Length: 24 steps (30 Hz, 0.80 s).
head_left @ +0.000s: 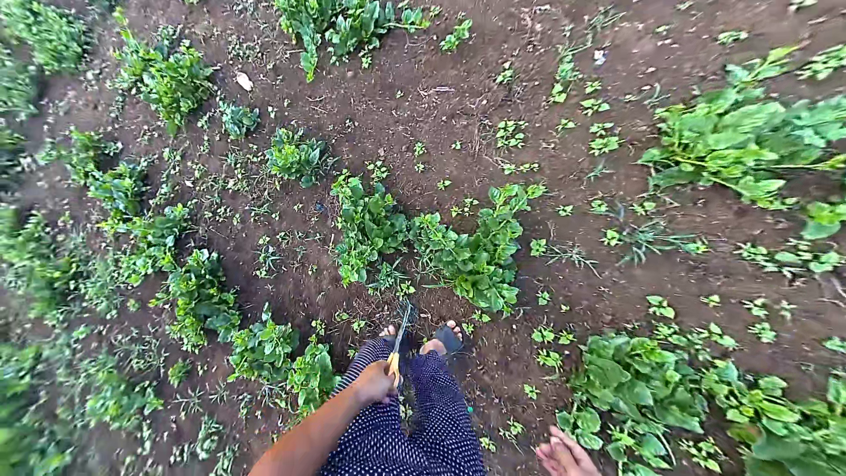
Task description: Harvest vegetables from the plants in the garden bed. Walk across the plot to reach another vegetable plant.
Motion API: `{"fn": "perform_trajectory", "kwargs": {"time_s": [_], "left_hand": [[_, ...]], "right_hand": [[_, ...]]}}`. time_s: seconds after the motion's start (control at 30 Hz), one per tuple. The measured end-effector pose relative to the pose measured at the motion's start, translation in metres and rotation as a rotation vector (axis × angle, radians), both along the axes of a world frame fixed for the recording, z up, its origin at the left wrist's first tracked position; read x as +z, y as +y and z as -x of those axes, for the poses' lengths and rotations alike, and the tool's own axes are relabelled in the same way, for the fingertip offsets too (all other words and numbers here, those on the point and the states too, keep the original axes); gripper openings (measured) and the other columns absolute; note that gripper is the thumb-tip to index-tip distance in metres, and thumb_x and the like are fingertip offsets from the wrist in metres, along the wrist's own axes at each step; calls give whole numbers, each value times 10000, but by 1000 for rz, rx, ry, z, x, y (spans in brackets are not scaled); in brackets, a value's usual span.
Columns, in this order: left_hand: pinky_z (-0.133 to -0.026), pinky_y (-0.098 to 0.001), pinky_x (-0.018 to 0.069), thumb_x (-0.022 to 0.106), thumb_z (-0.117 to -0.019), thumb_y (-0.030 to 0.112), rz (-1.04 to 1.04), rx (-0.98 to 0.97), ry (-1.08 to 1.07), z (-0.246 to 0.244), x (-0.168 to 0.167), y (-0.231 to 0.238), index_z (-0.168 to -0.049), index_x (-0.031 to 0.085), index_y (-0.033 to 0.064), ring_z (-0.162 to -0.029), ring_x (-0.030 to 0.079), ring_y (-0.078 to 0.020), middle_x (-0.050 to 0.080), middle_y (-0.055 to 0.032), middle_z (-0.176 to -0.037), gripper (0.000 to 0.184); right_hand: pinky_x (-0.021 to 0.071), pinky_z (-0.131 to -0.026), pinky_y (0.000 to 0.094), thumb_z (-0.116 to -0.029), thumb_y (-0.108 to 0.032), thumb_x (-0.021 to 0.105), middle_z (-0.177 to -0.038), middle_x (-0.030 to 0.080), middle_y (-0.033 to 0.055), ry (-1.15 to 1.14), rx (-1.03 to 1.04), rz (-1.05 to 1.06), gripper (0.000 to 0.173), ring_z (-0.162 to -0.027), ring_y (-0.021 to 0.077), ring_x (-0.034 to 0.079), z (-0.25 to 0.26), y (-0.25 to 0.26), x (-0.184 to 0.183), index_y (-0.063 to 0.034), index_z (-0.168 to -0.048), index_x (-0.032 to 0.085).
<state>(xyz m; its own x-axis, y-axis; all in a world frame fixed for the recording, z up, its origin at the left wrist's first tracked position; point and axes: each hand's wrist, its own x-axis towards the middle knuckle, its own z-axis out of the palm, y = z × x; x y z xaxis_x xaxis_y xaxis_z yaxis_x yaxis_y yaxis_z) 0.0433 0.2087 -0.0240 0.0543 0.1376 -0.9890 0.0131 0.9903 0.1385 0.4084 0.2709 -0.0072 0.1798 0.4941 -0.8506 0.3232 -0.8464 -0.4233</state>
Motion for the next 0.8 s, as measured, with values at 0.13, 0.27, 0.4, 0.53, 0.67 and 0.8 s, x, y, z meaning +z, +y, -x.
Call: {"fn": "perform_trajectory", "kwargs": {"time_s": [0.13, 0.27, 0.4, 0.53, 0.67, 0.8], "left_hand": [[-907, -456, 557, 459, -1099, 189, 53, 48, 29, 9, -14, 20, -1440, 452, -13, -1064, 681, -291, 645, -208, -1268, 396], [-1020, -563, 496, 509, -1069, 219, 11, -318, 43, 40, -44, 27, -1415, 506, -38, -1181, 638, -397, 624, -274, -1300, 432], [-1062, -630, 447, 524, -1052, 249, 37, -681, -63, 77, -100, 29, -1391, 553, -38, -1258, 595, -445, 620, -296, -1319, 445], [-1035, -672, 452, 540, -1042, 286, 121, -887, -195, 117, -189, 25, -1389, 578, -12, -1266, 593, -454, 632, -281, -1325, 459], [-1076, -643, 445, 480, -1071, 300, 168, -773, -154, 143, -262, 23, -1550, 443, 79, -1308, 578, -432, 605, -243, -1403, 529], [-1014, -632, 489, 529, -1043, 272, 221, -509, -74, 152, -296, 28, -1480, 508, 56, -1201, 644, -432, 668, -252, -1277, 488]], "right_hand": [[571, -761, 292, -1075, -97, 446, -967, 646, 115, 36, 54, -6, 338, -791, 114, 661, 50, 58, -25, 64, -1367, 507], [530, -937, 424, -1059, -93, 505, -1252, 642, 249, 70, 229, 23, 351, -1088, 289, 657, 108, 95, -80, 65, -1371, 542], [482, -1042, 488, -1066, -134, 509, -1323, 631, 244, 24, 402, 43, 348, -1206, 340, 626, 171, 123, -166, 36, -1361, 583], [482, -1073, 450, -1072, -132, 491, -1341, 628, 223, 25, 411, 29, 348, -1229, 302, 625, 255, 147, -263, 29, -1367, 580], [489, -1060, 439, -1081, -125, 452, -1384, 600, 225, 33, 345, -23, 362, -1258, 296, 608, 339, 168, -362, 36, -1387, 556], [474, -1064, 406, -1111, -148, 370, -1498, 471, 248, 76, -48, -26, 434, -1321, 300, 543, 399, 200, -442, 51, -1497, 393]]}}
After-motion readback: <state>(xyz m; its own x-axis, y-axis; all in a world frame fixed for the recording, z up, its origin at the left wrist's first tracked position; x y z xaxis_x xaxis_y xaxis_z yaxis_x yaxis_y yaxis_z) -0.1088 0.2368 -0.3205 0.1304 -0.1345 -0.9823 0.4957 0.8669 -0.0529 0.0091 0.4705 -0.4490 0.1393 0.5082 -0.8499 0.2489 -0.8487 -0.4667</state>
